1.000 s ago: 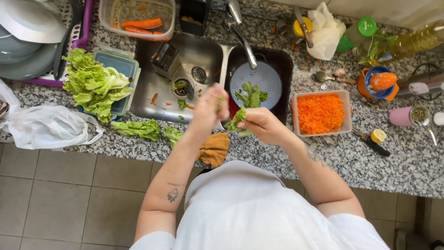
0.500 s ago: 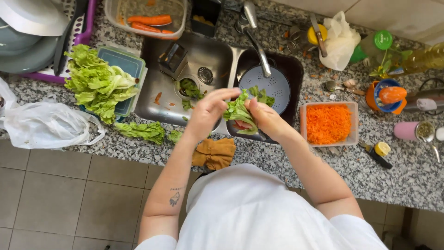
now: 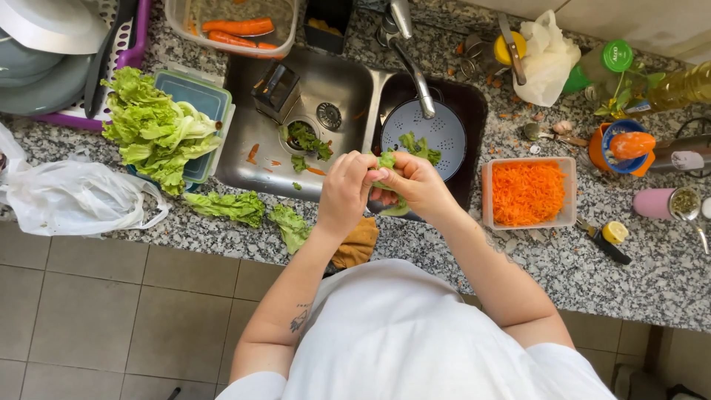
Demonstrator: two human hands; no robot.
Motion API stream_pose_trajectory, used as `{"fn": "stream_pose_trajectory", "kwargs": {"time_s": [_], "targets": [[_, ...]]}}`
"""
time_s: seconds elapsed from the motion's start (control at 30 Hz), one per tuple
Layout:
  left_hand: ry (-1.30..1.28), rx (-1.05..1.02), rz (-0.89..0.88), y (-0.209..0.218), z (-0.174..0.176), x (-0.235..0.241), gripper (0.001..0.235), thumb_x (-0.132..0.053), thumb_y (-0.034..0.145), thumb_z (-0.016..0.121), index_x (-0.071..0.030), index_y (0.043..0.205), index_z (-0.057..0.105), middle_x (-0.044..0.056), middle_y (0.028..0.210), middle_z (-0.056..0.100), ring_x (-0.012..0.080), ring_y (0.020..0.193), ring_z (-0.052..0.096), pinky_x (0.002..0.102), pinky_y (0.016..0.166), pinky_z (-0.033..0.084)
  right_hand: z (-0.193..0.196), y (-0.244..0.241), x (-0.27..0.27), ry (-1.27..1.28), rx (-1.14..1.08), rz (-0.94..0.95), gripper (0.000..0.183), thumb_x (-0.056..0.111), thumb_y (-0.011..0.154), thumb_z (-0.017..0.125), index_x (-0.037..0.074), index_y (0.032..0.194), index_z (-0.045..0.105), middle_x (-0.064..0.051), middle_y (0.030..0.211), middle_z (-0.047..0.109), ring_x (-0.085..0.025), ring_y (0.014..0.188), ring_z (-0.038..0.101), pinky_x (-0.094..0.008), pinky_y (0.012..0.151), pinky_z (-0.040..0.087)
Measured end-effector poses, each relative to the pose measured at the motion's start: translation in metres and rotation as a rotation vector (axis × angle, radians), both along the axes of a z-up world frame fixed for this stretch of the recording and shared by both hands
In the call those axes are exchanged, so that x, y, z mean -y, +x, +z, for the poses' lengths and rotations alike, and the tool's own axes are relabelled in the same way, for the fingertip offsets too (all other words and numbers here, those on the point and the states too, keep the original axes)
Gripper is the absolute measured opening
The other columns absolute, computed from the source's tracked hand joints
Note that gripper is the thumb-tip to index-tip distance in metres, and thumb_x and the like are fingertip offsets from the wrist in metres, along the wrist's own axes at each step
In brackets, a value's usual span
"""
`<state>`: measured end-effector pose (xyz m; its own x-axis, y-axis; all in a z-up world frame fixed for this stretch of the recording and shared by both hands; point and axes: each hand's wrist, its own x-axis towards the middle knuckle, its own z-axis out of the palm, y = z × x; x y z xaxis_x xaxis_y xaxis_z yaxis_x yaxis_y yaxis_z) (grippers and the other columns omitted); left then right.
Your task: The person tears lettuce leaves by hand over a kitchen sink and places them into a colander. They then rinse the lettuce under running water from the faucet.
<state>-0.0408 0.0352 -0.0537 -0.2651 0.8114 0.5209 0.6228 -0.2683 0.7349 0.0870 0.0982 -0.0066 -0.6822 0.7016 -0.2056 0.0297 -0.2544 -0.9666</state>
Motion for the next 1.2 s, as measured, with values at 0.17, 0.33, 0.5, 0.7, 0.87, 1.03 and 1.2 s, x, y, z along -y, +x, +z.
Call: {"fn": "stream_pose_trajectory", "kwargs": {"time_s": [0.17,0.33,0.5,0.7,0.87,1.03,1.2], "targets": [[0.014,0.242,0.001,-0.001,-0.004,-0.007,0.027,-0.029,0.098,0.04,-0.013,0.078,0.048,0.0,0.066,0.047,0.0214,0.061,0.052,0.032,0.066,0.047,0.002,-0.002,-0.005,0.411,0.098,0.084,0.024,0.011,0.092,0.058,0.006,0.069,0.054,-0.003,0.048,0.055,-0.01,0.042,0.046,-0.021,0.045,0.039],[-0.097,0.603,-0.039,-0.034,0.003,-0.011,0.038,-0.036,0.102,0.03,-0.014,0.075,0.045,-0.001,0.069,0.05,0.0121,0.064,0.054,0.026,0.067,0.048,0.021,-0.008,-0.004,0.683,0.134,0.075,0.03,0.007,0.089,0.061,0.01,0.062,0.049,0.001,0.045,0.051,-0.016,0.04,0.045,-0.024,0.046,0.039],[-0.259,0.238,0.395,-0.115,-0.01,-0.001,0.04,-0.044,0.101,0.037,-0.018,0.079,0.059,0.001,0.074,0.057,0.0235,0.074,0.064,0.038,0.076,0.049,0.01,0.009,-0.011,0.012,-0.054,-0.243,0.019,0.022,0.099,0.044,0.006,0.103,0.051,-0.01,0.069,0.061,-0.014,0.06,0.057,-0.026,0.06,0.047],[-0.437,-0.042,0.27,-0.082,-0.003,0.001,0.008,-0.019,0.088,0.065,-0.016,0.094,0.071,0.008,0.099,0.066,0.0283,0.095,0.063,0.044,0.086,0.046,0.028,-0.019,-0.017,-0.475,-0.279,-0.227,0.044,-0.001,0.085,0.055,-0.005,0.126,0.04,-0.022,0.12,0.057,-0.026,0.106,0.062,-0.039,0.092,0.052],[-0.319,0.107,0.219,-0.055,-0.028,-0.001,0.018,-0.044,0.079,0.071,-0.027,0.074,0.069,-0.008,0.075,0.067,0.0161,0.076,0.065,0.029,0.075,0.047,-0.006,-0.034,-0.023,-0.476,-0.29,-0.279,0.043,-0.004,0.085,0.059,-0.003,0.125,0.042,-0.021,0.124,0.056,-0.03,0.112,0.059,-0.04,0.092,0.052],[-0.306,0.5,0.084,-0.02,0.012,-0.002,0.037,-0.032,0.064,0.085,-0.016,0.092,0.067,0.001,0.078,0.069,0.0152,0.075,0.069,0.028,0.075,0.053,-0.011,-0.044,-0.021,-0.444,-0.259,-0.365,0.037,-0.001,0.084,0.065,0.002,0.118,0.049,-0.018,0.112,0.063,-0.028,0.101,0.065,-0.037,0.082,0.059],[-0.369,1.007,0.012,-0.024,-0.007,-0.006,0.024,-0.021,0.082,0.074,-0.009,0.102,0.068,0.003,0.084,0.071,0.0063,0.072,0.067,0.021,0.069,0.057,-0.031,-0.026,-0.036,-0.332,-0.097,-0.473,0.028,0.007,0.081,0.072,0.001,0.105,0.059,-0.011,0.086,0.068,-0.023,0.072,0.071,-0.034,0.066,0.063]]}}
